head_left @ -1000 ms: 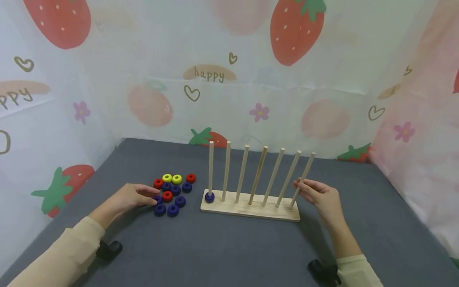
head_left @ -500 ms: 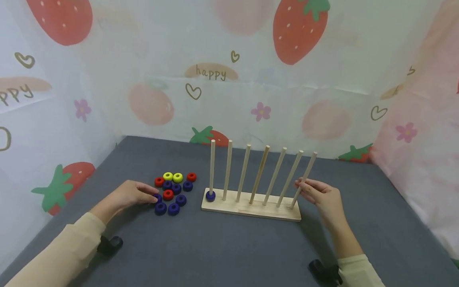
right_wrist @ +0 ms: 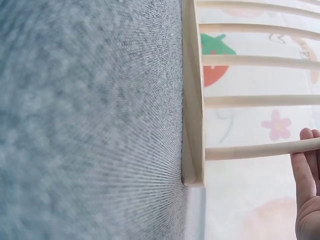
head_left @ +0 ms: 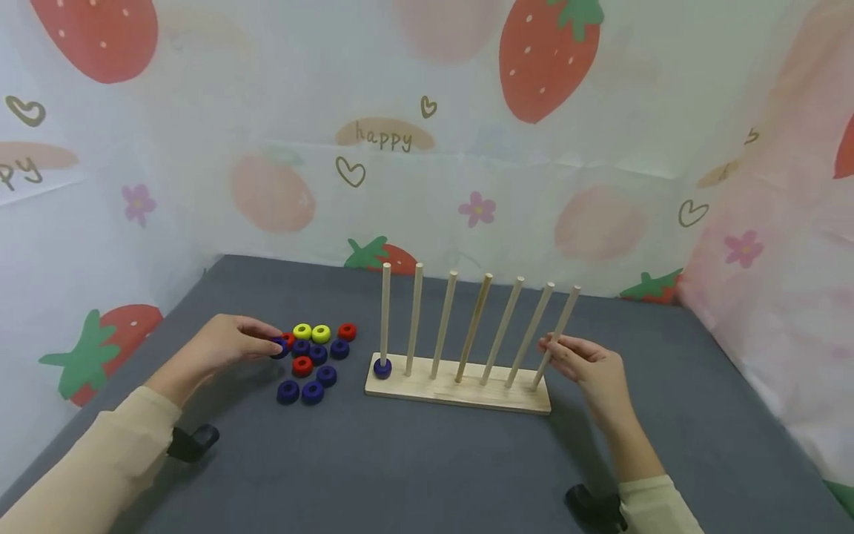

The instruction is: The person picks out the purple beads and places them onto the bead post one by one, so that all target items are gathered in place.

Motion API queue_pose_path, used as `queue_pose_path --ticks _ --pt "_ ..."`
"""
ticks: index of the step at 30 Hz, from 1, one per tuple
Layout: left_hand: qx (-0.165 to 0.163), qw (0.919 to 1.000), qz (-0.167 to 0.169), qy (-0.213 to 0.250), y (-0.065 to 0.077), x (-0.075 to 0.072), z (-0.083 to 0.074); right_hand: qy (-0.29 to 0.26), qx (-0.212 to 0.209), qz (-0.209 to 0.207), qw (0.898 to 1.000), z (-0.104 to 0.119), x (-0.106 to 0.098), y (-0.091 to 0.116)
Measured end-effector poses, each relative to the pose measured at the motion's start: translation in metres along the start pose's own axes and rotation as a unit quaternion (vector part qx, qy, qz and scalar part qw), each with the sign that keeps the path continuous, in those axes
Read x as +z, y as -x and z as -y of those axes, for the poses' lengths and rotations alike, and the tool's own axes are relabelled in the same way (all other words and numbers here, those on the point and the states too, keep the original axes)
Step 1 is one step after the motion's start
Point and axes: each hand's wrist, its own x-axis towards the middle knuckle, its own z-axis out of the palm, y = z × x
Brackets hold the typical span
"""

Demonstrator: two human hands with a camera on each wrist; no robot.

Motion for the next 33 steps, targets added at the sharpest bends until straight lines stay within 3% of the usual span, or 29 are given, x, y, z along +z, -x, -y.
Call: queue_pose_path --ticks 17,20,25,27,33 --pt "0.043 0.9983 -0.03 0.023 0.011 -0.005 -0.031 -0.02 -0.004 -0.006 1.0 -0.003 0.001 -0.001" --pt "0.05 0.9978 -0.042 0.008 0.013 -0.005 -0.036 -0.049 -0.031 0.012 0.998 -0.015 -0.004 -0.007" --pt "0.057 0.9975 -0.041 0.002 0.013 -0.002 -0.042 -0.041 -0.034 0.014 0.998 -0.018 -0.006 -0.007" --pt "0.057 0.9976 -0.039 0.005 0.012 -0.001 -0.043 -0.01 -0.013 -0.002 1.0 -0.007 0.0 -0.001" --pt "0.07 0.9965 -0.043 0.015 0.013 -0.002 -0.047 -0.012 -0.011 0.0 1.0 -0.002 0.002 0.0"
